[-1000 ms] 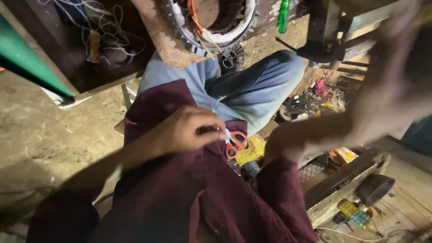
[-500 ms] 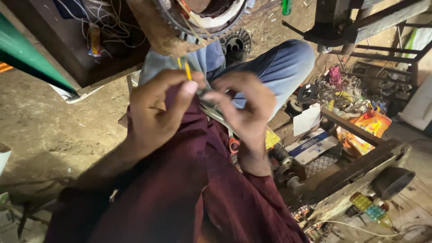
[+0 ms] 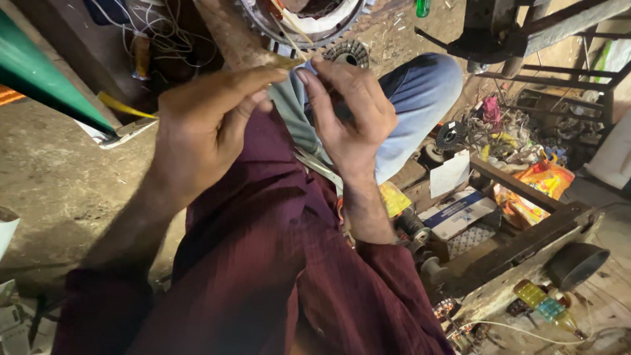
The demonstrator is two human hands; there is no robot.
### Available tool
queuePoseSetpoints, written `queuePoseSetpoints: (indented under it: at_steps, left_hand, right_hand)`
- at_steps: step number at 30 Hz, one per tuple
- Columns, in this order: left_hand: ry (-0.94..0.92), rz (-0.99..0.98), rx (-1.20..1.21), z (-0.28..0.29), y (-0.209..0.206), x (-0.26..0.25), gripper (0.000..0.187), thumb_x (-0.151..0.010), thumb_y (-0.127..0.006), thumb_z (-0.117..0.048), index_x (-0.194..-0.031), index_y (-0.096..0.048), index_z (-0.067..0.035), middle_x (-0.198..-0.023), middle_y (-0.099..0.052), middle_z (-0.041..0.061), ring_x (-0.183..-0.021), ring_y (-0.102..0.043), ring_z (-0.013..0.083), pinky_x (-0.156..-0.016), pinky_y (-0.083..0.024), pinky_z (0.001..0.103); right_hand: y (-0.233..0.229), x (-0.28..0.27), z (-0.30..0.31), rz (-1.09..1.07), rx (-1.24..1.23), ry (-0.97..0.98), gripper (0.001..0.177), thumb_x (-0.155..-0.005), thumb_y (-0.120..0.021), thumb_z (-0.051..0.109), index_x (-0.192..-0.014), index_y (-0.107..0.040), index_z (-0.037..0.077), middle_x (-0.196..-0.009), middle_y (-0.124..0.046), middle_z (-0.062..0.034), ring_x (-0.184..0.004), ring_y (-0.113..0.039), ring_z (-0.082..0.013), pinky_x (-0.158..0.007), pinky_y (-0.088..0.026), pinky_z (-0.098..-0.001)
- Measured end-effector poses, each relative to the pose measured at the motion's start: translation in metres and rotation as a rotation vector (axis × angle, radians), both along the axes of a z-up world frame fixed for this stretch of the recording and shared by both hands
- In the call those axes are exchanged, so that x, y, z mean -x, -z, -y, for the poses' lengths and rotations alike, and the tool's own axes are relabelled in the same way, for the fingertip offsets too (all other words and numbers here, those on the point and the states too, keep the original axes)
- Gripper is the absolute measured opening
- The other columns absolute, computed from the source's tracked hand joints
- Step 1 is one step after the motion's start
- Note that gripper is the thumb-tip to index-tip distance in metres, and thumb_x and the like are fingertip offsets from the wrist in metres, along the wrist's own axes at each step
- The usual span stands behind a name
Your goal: The person is repairing a motor stator by stripping, twisting, and taping wires. They use scissors to cut wires and electrical tape to insulate connections.
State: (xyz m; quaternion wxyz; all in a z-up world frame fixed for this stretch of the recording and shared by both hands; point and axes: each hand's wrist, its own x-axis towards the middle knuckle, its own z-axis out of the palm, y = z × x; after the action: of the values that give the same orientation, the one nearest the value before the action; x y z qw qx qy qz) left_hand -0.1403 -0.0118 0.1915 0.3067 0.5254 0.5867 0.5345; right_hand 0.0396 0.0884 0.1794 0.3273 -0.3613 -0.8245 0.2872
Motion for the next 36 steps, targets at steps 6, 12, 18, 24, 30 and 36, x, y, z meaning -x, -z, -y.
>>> queuePoseSetpoints:
  at_steps: [6,12,18,24,30,36]
  left_hand:
    - [0.084,-0.428,-0.114,-0.017,0.008,0.010,0.034,-0.099,-0.074,0.009,-0.130,-0.071,-0.004,-0.113,-0.061,0.009,-0.107,-0.065,0.0220,-0.090,-0.060,0.032]
    - [0.154,-0.642,-0.259,-0.036,0.005,0.019,0.033,-0.092,-0.077,0.002,-0.125,-0.071,0.002,-0.109,-0.061,0.008,-0.100,-0.063,0.0205,-0.089,-0.057,0.033]
    - [0.247,-0.719,-0.275,-0.047,0.003,0.023,0.032,-0.084,-0.078,-0.002,-0.115,-0.073,0.004,-0.103,-0.065,0.007,-0.094,-0.065,0.0203,-0.084,-0.057,0.033]
    - [0.290,-0.543,-0.296,-0.054,0.014,0.027,0.024,-0.098,-0.078,-0.002,-0.120,-0.070,0.003,-0.109,-0.064,0.007,-0.100,-0.064,0.0197,-0.089,-0.056,0.031]
    - [0.259,-0.523,-0.285,-0.054,0.014,0.027,0.026,-0.094,-0.079,-0.002,-0.118,-0.071,0.003,-0.108,-0.066,0.008,-0.096,-0.063,0.0217,-0.084,-0.056,0.033]
    - [0.293,-0.486,-0.185,-0.057,0.003,0.023,0.021,-0.103,-0.079,-0.004,-0.123,-0.072,-0.003,-0.114,-0.065,0.007,-0.108,-0.064,0.0248,-0.092,-0.054,0.038]
  right_hand:
    - [0.005,-0.021,0.004,0.008,0.237,0.054,0.012,-0.094,-0.083,-0.001,-0.105,-0.078,0.000,-0.101,-0.076,-0.0100,-0.090,-0.071,-0.0159,-0.078,-0.056,-0.0257]
    - [-0.004,-0.030,0.009,0.043,0.278,0.072,0.013,-0.093,-0.084,0.000,-0.105,-0.078,0.001,-0.100,-0.075,-0.0097,-0.091,-0.072,-0.0160,-0.078,-0.056,-0.0255]
    - [-0.019,-0.043,0.009,0.101,0.188,0.075,0.012,-0.092,-0.085,0.001,-0.102,-0.079,0.002,-0.097,-0.075,-0.0089,-0.086,-0.071,-0.0157,-0.072,-0.056,-0.0252]
    - [-0.013,-0.016,-0.015,0.024,0.185,0.062,0.009,-0.095,-0.083,0.000,-0.103,-0.079,0.002,-0.098,-0.077,-0.0094,-0.085,-0.072,-0.0160,-0.073,-0.056,-0.0272]
    - [-0.013,-0.002,0.011,-0.006,0.213,-0.059,0.013,-0.097,-0.077,0.003,-0.109,-0.075,-0.001,-0.099,-0.076,-0.0126,-0.083,-0.072,-0.0155,-0.067,-0.058,-0.0281]
    - [-0.001,-0.004,-0.007,-0.081,0.322,-0.032,0.004,-0.096,-0.075,0.002,-0.098,-0.072,0.000,-0.088,-0.072,-0.0086,-0.073,-0.068,-0.0142,-0.057,-0.054,-0.0289]
